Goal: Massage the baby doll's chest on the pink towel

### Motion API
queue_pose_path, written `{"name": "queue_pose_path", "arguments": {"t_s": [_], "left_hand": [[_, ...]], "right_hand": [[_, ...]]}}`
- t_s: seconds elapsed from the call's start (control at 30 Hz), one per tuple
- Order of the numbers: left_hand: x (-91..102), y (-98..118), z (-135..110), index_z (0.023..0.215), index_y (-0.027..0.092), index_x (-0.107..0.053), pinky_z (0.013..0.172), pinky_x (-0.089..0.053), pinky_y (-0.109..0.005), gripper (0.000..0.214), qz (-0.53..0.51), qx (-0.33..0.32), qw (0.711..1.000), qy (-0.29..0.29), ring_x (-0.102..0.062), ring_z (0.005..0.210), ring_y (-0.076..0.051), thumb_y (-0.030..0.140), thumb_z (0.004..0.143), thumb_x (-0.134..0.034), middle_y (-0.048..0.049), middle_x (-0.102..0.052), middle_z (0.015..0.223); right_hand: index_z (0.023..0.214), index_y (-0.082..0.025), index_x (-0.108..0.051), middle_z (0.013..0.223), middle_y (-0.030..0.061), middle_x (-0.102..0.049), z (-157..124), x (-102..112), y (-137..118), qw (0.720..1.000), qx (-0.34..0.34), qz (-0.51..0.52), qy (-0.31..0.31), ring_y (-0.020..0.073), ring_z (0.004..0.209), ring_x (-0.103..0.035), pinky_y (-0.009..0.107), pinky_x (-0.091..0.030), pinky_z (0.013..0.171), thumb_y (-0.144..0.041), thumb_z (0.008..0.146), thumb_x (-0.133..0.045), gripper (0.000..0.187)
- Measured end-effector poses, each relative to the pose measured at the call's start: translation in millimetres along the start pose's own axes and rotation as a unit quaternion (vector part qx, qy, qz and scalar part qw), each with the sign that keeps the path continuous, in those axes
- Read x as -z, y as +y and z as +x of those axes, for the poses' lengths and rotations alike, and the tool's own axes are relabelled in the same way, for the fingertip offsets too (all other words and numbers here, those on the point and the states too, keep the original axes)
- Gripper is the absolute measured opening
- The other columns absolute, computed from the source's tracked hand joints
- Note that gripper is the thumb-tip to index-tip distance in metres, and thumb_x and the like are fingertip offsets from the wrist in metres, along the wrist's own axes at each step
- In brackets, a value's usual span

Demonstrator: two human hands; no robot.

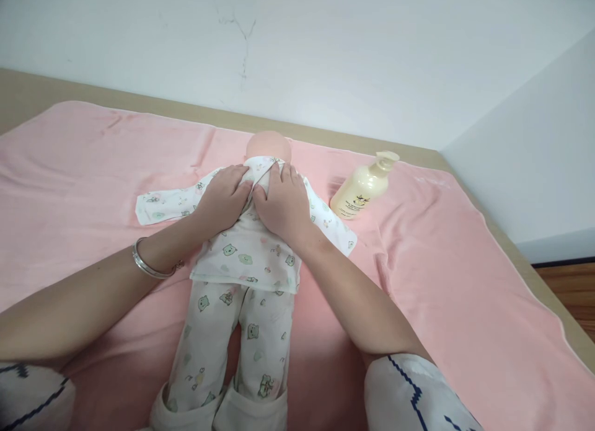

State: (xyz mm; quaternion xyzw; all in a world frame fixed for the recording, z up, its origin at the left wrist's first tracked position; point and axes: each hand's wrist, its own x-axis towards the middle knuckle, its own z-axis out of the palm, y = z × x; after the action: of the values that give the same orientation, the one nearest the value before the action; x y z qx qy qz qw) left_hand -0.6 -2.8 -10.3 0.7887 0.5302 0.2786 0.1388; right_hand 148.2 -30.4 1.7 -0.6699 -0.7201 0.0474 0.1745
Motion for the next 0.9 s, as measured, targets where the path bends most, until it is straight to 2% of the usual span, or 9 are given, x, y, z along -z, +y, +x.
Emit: {"name": "queue_pose_path", "arguments": {"t_s": [0.27, 0.37, 0.5, 0.63, 0.7, 0.8, 0.9], "left_hand": [[-0.6, 0, 0, 0.104, 0.017, -0.065, 0.111, -0.052, -0.048, 0.033, 0.005, 0.004, 1.000, -0.008, -0.065, 0.115, -0.029, 0.028, 0.102, -0.035, -0.0142, -0.074, 0.113], [-3.3, -6, 0, 0.104, 0.018, -0.065, 0.108, -0.053, -0.048, 0.032, 0.025, -0.030, 0.999, 0.008, -0.064, 0.112, -0.029, 0.026, 0.102, -0.035, -0.0135, -0.073, 0.107], [1.9, -4, -7, 0.099, 0.014, -0.067, 0.102, -0.056, -0.049, 0.037, 0.107, -0.101, 0.989, 0.007, -0.066, 0.105, -0.030, 0.019, 0.103, -0.030, -0.0169, -0.071, 0.102], [13.6, 12, -20, 0.100, 0.010, -0.073, 0.107, -0.054, -0.051, 0.041, 0.184, -0.155, 0.970, -0.034, -0.064, 0.120, -0.035, 0.010, 0.100, -0.031, -0.0225, -0.071, 0.112], [17.1, 18, -24, 0.101, 0.009, -0.074, 0.110, -0.053, -0.051, 0.040, 0.196, -0.172, 0.964, -0.045, -0.063, 0.123, -0.036, 0.007, 0.097, -0.034, -0.0224, -0.071, 0.111], [18.7, 19, -24, 0.091, 0.014, -0.072, 0.105, -0.055, -0.050, 0.035, 0.171, -0.168, 0.969, -0.054, -0.066, 0.112, -0.033, 0.007, 0.095, -0.038, -0.0178, -0.070, 0.099], [18.7, 11, -15, 0.082, 0.018, -0.066, 0.098, -0.057, -0.049, 0.029, 0.114, -0.121, 0.985, -0.043, -0.067, 0.101, -0.030, 0.010, 0.094, -0.041, -0.0123, -0.067, 0.089]], "right_hand": [[0.163, 0.004, -0.040, 0.172, 0.0265, -0.041, 0, 0, -1, 1.000, -0.001, -0.002, -0.006, 0.0378, 0.164, -0.035, 0.056, -0.030, 0.135, -0.033, 0.105, -0.031, 0.070], [0.162, 0.001, -0.042, 0.171, 0.0256, -0.042, 0, -1, 1, 1.000, 0.003, 0.001, 0.004, 0.0372, 0.163, -0.037, 0.058, -0.032, 0.134, -0.033, 0.104, -0.031, 0.068], [0.161, 0.005, -0.041, 0.169, 0.0281, -0.044, 1, 2, 1, 1.000, 0.010, -0.007, -0.009, 0.0385, 0.161, -0.039, 0.056, -0.034, 0.133, -0.033, 0.105, -0.031, 0.069], [0.162, 0.006, -0.040, 0.168, 0.0292, -0.045, 2, 5, 3, 0.999, 0.022, -0.013, -0.022, 0.0387, 0.160, -0.041, 0.057, -0.036, 0.131, -0.032, 0.104, -0.032, 0.069], [0.162, 0.005, -0.040, 0.167, 0.0293, -0.046, 2, 5, 4, 0.999, 0.027, -0.018, -0.025, 0.0385, 0.160, -0.042, 0.059, -0.037, 0.130, -0.032, 0.105, -0.031, 0.068], [0.163, 0.006, -0.038, 0.170, 0.0304, -0.042, 2, 6, 4, 0.998, 0.030, -0.035, -0.037, 0.0389, 0.162, -0.039, 0.059, -0.035, 0.131, -0.033, 0.107, -0.030, 0.069], [0.164, 0.006, -0.036, 0.172, 0.0307, -0.039, -4, 7, 1, 0.997, 0.032, -0.055, -0.045, 0.0401, 0.162, -0.038, 0.060, -0.035, 0.131, -0.034, 0.109, -0.028, 0.069]]}}
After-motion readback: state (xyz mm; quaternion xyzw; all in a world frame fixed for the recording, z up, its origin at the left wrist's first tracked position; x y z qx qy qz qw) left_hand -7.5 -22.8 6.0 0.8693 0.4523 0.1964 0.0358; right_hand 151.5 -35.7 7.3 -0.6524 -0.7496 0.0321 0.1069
